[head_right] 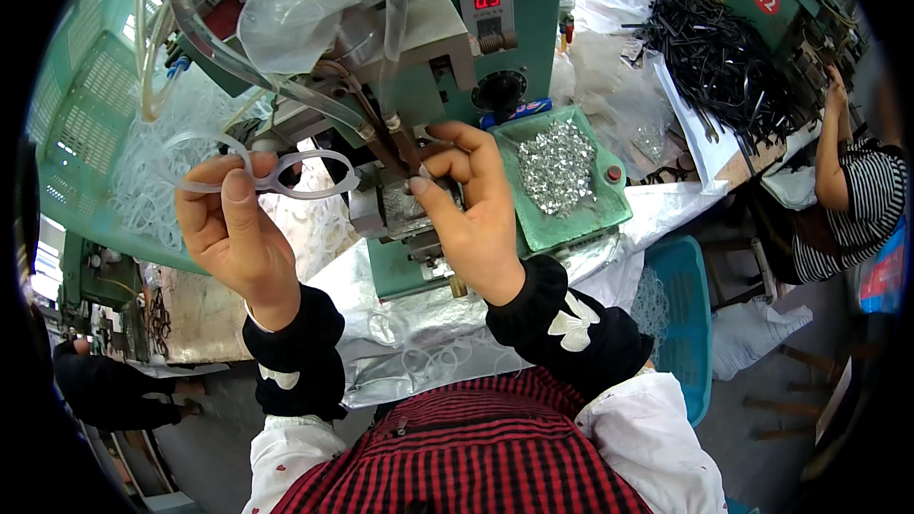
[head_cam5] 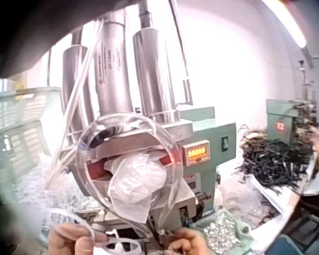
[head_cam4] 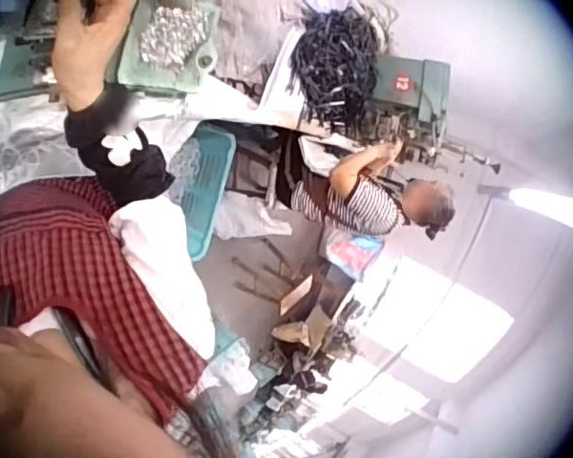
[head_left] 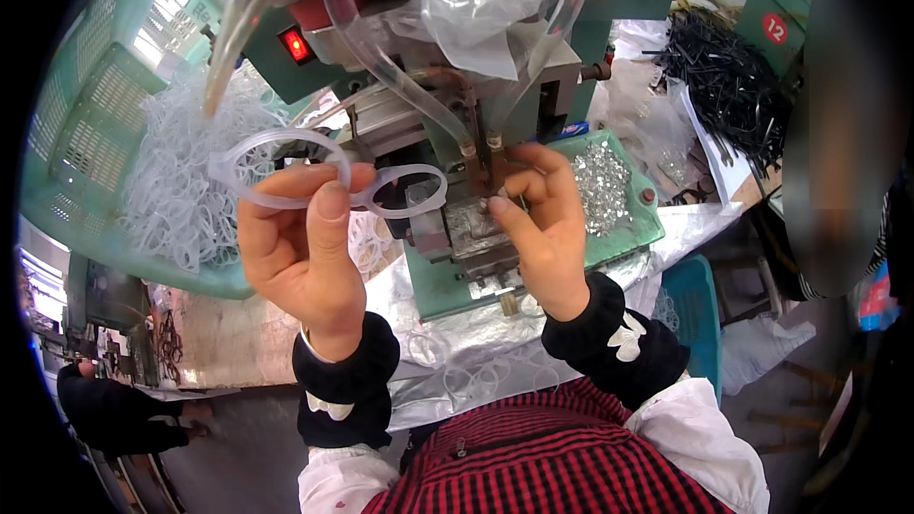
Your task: The person repeatedly picks a white plastic loop and a small metal pin, places them into a press machine, and activates the press to join them. The finished cable ties are dropped into a green basket on the left. The cycle continues throughout the clip.
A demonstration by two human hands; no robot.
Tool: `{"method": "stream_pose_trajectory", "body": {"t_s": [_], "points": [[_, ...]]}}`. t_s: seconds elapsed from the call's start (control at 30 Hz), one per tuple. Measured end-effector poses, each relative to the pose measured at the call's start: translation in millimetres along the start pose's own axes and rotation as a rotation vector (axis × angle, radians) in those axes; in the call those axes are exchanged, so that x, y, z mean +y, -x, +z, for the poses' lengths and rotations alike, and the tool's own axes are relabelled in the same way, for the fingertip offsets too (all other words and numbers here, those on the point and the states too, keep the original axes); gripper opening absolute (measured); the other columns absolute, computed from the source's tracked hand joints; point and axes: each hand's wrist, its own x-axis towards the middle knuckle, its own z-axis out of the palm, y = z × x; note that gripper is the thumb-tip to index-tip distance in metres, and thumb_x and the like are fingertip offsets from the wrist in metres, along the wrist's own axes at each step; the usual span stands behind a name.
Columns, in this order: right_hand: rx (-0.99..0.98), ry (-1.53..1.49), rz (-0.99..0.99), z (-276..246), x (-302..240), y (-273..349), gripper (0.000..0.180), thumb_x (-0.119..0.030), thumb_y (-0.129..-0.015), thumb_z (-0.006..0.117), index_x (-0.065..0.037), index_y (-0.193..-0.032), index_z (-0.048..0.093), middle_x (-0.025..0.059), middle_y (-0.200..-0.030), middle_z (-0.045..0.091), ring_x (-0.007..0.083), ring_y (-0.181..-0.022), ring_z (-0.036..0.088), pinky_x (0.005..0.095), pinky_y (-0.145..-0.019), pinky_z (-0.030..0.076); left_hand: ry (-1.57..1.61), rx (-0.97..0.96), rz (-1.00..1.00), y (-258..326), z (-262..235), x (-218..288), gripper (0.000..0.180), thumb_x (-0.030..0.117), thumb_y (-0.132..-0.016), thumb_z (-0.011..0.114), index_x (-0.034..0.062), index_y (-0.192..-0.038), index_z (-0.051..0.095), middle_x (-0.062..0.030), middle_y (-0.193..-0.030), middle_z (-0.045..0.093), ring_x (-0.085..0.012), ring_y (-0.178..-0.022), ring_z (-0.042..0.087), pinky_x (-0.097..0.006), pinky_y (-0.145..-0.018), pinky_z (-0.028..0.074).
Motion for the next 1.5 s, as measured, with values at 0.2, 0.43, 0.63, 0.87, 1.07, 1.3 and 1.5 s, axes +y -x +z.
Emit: {"method": "stream_pose_trajectory", "body": {"t_s": [0.2,0.43,0.63,0.87,1.07,1.3,1.5], "points": [[0.049,0.094,0.045,4,-7,7,0.052,0.008,-0.086,0.058,0.001,-0.136,0.043,0.0087,-0.110,0.060,0.0130,-0.098,0.057,0.0272,-0.091,0.044,0.015,-0.052,0.049,12,2,5,0.011,-0.001,-0.095,0.058,-0.0008,-0.106,0.058,-0.0157,-0.090,0.068,-0.0226,-0.083,0.068,-0.032,-0.080,0.053],[-0.063,0.224,0.111,-7,-16,-6,0.055,0.006,-0.083,0.061,0.003,-0.135,0.043,0.0129,-0.104,0.065,0.0161,-0.097,0.061,0.0287,-0.092,0.044,-0.300,-0.325,0.350,34,-4,9,0.010,0.007,-0.093,0.065,0.0002,-0.100,0.062,-0.0144,-0.087,0.071,-0.0210,-0.076,0.068,-0.033,-0.066,0.052],[0.013,0.072,0.016,-7,-2,0,0.056,0.006,-0.083,0.062,0.002,-0.137,0.044,0.0126,-0.111,0.064,0.0154,-0.103,0.059,0.0291,-0.095,0.044,0.047,-0.039,0.144,4,-4,-13,0.007,0.004,-0.097,0.055,-0.0007,-0.101,0.059,-0.0141,-0.090,0.067,-0.0207,-0.083,0.063,-0.033,-0.073,0.053],[0.053,0.712,-0.123,-63,-25,-9,0.041,-0.001,-0.084,0.061,-0.002,-0.125,0.061,0.0152,-0.123,0.066,0.0264,-0.116,0.062,0.0354,-0.102,0.046,-0.315,-0.738,0.599,43,9,-6,0.022,0.000,-0.073,0.071,0.0049,-0.094,0.068,-0.0159,-0.104,0.071,-0.0222,-0.072,0.063,-0.031,-0.060,0.055],[0.058,1.221,-0.209,-146,21,4,0.027,-0.007,-0.083,0.065,-0.007,-0.110,0.066,0.0134,-0.112,0.065,0.0308,-0.106,0.062,0.0397,-0.087,0.050,-0.352,-0.639,0.783,62,22,-33,0.016,0.011,-0.070,0.071,0.0094,-0.085,0.067,-0.0074,-0.101,0.070,-0.0218,-0.081,0.062,-0.035,-0.072,0.060],[-0.098,1.564,-0.460,-163,43,-11,0.014,-0.019,-0.082,0.069,-0.010,-0.093,0.071,0.0088,-0.109,0.066,0.0332,-0.102,0.061,0.0441,-0.082,0.051,-0.343,-0.682,0.458,89,1,-27,0.026,-0.001,-0.072,0.074,0.0060,-0.097,0.071,-0.0108,-0.106,0.071,-0.0274,-0.078,0.062,-0.035,-0.065,0.050],[0.087,1.322,-0.249,-156,39,-6,0.014,-0.017,-0.086,0.066,-0.008,-0.094,0.073,0.0121,-0.091,0.071,0.0328,-0.084,0.066,0.0393,-0.076,0.051,-0.378,-1.508,-0.082,142,-43,-4,0.020,0.006,-0.071,0.066,0.0098,-0.091,0.070,-0.0049,-0.073,0.056,-0.0256,-0.070,0.062,-0.039,-0.063,0.051]]}}
